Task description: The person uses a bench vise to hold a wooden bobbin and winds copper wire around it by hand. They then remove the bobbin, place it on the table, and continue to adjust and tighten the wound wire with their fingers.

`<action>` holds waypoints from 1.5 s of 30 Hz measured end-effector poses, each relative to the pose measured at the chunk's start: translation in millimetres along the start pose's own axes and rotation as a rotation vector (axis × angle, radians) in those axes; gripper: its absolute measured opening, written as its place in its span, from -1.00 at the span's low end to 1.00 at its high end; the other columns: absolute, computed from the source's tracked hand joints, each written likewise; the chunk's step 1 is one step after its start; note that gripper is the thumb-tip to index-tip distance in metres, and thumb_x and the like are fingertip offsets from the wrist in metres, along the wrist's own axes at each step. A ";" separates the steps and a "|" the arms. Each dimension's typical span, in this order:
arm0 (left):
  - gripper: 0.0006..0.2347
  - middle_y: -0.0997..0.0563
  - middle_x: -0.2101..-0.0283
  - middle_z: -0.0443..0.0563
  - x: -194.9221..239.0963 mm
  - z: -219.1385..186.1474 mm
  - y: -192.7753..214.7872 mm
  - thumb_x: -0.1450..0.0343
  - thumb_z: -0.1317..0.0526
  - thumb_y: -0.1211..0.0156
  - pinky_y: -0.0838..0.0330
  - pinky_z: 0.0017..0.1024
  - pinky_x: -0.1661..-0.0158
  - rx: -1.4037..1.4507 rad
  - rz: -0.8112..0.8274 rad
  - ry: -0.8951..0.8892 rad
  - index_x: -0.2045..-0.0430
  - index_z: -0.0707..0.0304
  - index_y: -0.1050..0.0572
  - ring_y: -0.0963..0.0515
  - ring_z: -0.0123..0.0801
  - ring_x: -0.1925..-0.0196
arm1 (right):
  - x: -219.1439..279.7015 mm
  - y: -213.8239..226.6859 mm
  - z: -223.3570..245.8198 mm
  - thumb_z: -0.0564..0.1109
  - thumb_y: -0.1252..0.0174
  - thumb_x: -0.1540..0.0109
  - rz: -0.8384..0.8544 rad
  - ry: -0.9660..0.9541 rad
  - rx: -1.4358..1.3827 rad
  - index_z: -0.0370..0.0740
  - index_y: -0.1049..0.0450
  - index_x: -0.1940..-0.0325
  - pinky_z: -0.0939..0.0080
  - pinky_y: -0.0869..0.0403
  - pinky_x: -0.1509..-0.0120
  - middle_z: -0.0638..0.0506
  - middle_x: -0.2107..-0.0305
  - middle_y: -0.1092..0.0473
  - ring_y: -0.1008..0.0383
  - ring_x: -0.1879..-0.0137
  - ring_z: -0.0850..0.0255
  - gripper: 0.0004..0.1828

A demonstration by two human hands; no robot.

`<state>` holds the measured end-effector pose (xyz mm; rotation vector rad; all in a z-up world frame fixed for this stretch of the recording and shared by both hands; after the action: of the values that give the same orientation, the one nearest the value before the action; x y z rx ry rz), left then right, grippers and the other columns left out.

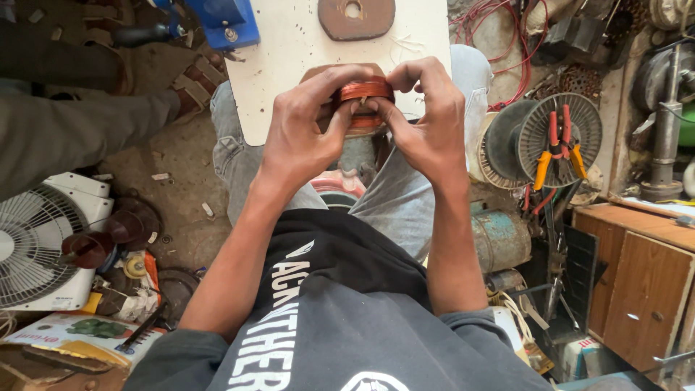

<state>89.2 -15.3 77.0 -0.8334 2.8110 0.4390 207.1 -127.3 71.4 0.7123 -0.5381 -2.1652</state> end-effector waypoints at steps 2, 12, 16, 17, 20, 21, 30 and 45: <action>-0.65 -0.61 -0.04 0.13 -0.8 5.0 -0.6 -0.42 0.55 -0.15 -0.67 -0.40 0.01 -0.044 0.003 0.060 -0.10 0.33 -0.47 -0.74 -0.22 -0.02 | 0.5 -1.9 -1.4 -0.33 -0.42 -0.17 0.007 -0.005 0.017 -0.27 -0.39 0.11 0.12 -0.45 -0.05 -0.02 0.25 -0.44 -0.48 0.10 0.12 -0.66; -0.70 -0.63 0.00 0.13 -0.9 6.2 -1.4 -0.42 0.55 -0.17 -0.69 -0.41 -0.01 -0.061 0.032 0.058 -0.01 0.32 -0.49 -0.75 -0.22 -0.04 | -0.6 0.2 -6.7 -0.29 -0.47 -0.17 0.011 -0.040 -0.016 -0.30 -0.39 0.12 0.12 -0.43 -0.01 -0.02 0.29 -0.43 -0.46 0.15 0.12 -0.64; -0.66 -0.60 -0.02 0.15 -0.5 9.5 -2.3 -0.41 0.56 -0.17 -0.62 -0.38 -0.05 -0.012 0.020 0.073 -0.07 0.35 -0.45 -0.72 -0.20 -0.09 | 0.0 -0.4 -3.8 -0.34 -0.43 -0.14 0.017 0.002 0.066 -0.26 -0.40 0.16 0.12 -0.43 -0.02 -0.01 0.30 -0.43 -0.46 0.14 0.12 -0.67; -0.66 -0.61 -0.01 0.15 -0.5 10.8 -2.8 -0.41 0.56 -0.19 -0.65 -0.39 -0.04 -0.014 0.018 0.083 -0.06 0.35 -0.45 -0.72 -0.21 -0.08 | 0.3 -0.3 -3.6 -0.34 -0.43 -0.15 0.014 -0.004 0.057 -0.26 -0.40 0.16 0.12 -0.43 -0.02 0.00 0.30 -0.43 -0.47 0.15 0.13 -0.68; -0.68 -0.61 0.00 0.14 -0.4 15.2 -3.6 -0.42 0.55 -0.20 -0.68 -0.42 -0.01 -0.004 0.026 0.111 -0.05 0.34 -0.45 -0.74 -0.25 -0.05 | 0.8 0.4 -3.3 -0.33 -0.42 -0.15 0.000 -0.026 -0.003 -0.30 -0.39 0.13 0.15 -0.43 -0.01 -0.02 0.29 -0.42 -0.44 0.16 0.15 -0.67; -0.68 -0.62 0.00 0.13 -0.5 16.4 -3.9 -0.42 0.55 -0.19 -0.69 -0.44 0.01 0.003 0.031 0.120 -0.04 0.34 -0.45 -0.74 -0.26 -0.04 | 0.6 1.0 -3.5 -0.32 -0.42 -0.15 -0.005 -0.035 -0.028 -0.32 -0.39 0.12 0.16 -0.42 -0.01 -0.03 0.28 -0.41 -0.42 0.17 0.15 -0.66; -0.64 -0.61 0.00 0.14 -1.0 9.6 -3.3 -0.41 0.56 -0.19 -0.68 -0.44 0.03 -0.015 0.037 0.085 -0.10 0.33 -0.45 -0.72 -0.32 -0.03 | 0.8 0.2 -6.6 -0.39 -0.38 -0.13 0.004 -0.060 -0.043 -0.34 -0.41 0.21 0.22 -0.47 0.05 -0.04 0.35 -0.43 -0.47 0.22 0.19 -0.73; -0.71 -0.61 0.05 0.10 -0.1 12.6 -3.5 -0.43 0.55 -0.23 -0.67 -0.44 0.04 -0.014 0.033 0.077 -0.01 0.36 -0.44 -0.72 -0.36 -0.01 | 0.9 -1.2 -13.9 -0.32 -0.45 -0.13 0.004 -0.119 -0.063 -0.33 -0.42 0.19 0.24 -0.46 0.09 0.00 0.38 -0.43 -0.43 0.25 0.24 -0.68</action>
<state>92.3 -13.9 64.4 -0.8254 2.8987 0.4418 214.9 -129.3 60.0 0.5502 -0.5296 -2.2209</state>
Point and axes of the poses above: each hand's wrist, its own x-axis away from the middle knuckle, its own y-axis out of the back of the hand, z = x × y, the point moved 9 cm from there along -x, towards the middle knuckle
